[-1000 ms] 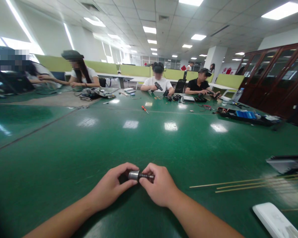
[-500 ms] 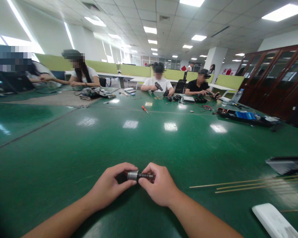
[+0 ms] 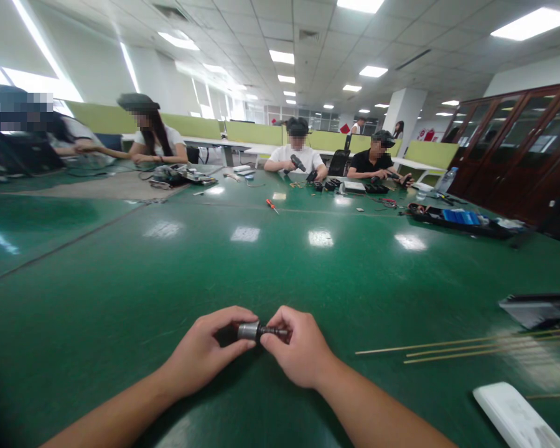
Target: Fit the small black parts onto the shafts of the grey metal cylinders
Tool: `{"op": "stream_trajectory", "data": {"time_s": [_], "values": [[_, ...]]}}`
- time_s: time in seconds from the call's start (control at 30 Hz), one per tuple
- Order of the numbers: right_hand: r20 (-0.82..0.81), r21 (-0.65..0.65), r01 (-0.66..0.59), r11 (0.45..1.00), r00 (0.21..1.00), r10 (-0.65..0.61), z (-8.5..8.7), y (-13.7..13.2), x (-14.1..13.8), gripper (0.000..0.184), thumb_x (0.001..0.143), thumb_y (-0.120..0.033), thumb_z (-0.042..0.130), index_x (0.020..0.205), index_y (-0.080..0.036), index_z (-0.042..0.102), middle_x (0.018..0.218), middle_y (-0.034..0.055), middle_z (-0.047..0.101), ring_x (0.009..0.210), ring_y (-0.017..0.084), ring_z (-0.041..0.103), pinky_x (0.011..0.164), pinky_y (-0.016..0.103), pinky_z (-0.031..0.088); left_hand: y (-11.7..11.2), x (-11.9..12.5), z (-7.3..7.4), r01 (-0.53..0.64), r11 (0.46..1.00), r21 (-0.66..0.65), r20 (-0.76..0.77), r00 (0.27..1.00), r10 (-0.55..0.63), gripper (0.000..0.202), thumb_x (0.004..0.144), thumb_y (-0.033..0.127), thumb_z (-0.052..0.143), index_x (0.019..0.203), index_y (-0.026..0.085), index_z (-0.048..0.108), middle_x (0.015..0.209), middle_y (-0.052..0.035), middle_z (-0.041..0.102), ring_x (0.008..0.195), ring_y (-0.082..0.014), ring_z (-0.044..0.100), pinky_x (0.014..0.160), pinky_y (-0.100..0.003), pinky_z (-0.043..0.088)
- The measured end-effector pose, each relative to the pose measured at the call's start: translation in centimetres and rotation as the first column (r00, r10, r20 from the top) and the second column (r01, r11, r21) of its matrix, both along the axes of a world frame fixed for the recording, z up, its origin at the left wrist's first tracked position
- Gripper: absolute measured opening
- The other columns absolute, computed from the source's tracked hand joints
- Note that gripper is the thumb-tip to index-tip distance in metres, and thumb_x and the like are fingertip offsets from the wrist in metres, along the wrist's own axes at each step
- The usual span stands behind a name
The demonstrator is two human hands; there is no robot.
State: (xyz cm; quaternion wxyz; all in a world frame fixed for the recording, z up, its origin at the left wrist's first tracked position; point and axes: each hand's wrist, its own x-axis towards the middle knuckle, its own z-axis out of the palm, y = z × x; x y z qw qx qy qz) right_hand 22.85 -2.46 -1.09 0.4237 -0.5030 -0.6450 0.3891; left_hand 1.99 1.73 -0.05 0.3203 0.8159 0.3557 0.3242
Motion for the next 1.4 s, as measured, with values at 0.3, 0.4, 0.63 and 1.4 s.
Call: {"op": "stream_trajectory", "data": {"time_s": [0.3,0.4,0.63,1.4], "values": [[-0.009,0.014,-0.004,1.0,1.0,0.005,0.18,-0.04,0.01,0.008,0.08,-0.021,0.065,0.078,-0.018,0.058,0.067,-0.0032,0.057,0.06,0.012,0.051,0.057,0.022,0.037,-0.13,0.08,0.08,-0.014,0.998,0.062,0.019,1.0,0.013,0.023,0.081,0.025,0.072,0.103,0.023,0.071,0.1,-0.004,0.073,0.092,-0.02,0.067,0.084,-0.031,0.053],[0.0,0.016,-0.002,1.0,1.0,0.002,0.09,-0.07,0.01,0.007,0.08,-0.021,0.065,0.078,-0.018,0.058,0.067,-0.0032,0.057,0.061,0.012,0.051,0.057,0.022,0.037,-0.12,0.05,0.09,-0.018,0.997,0.072,0.026,1.0,0.016,0.023,0.08,0.024,0.073,0.103,0.023,0.071,0.1,-0.0033,0.073,0.092,-0.0195,0.068,0.085,-0.031,0.053],[-0.002,0.025,0.002,1.0,1.0,-0.002,0.08,0.07,-0.01,0.007,0.08,-0.022,0.065,0.078,-0.018,0.059,0.067,-0.0033,0.056,0.06,0.012,0.05,0.057,0.022,0.037,-0.08,-0.12,0.04,-0.009,0.996,0.087,0.033,0.999,0.006,0.023,0.08,0.024,0.075,0.103,0.025,0.071,0.1,-0.0017,0.074,0.092,-0.0188,0.069,0.085,-0.029,0.052],[0.001,0.012,-0.003,1.0,1.0,0.003,0.25,0.03,0.01,0.007,0.08,-0.021,0.065,0.078,-0.018,0.059,0.068,-0.003,0.059,0.061,0.012,0.053,0.058,0.022,0.038,-0.16,0.03,0.33,-0.034,0.994,0.103,0.033,0.999,0.031,0.023,0.079,0.026,0.075,0.102,0.024,0.073,0.1,-0.0034,0.075,0.092,-0.0203,0.07,0.086,-0.03,0.054]]}}
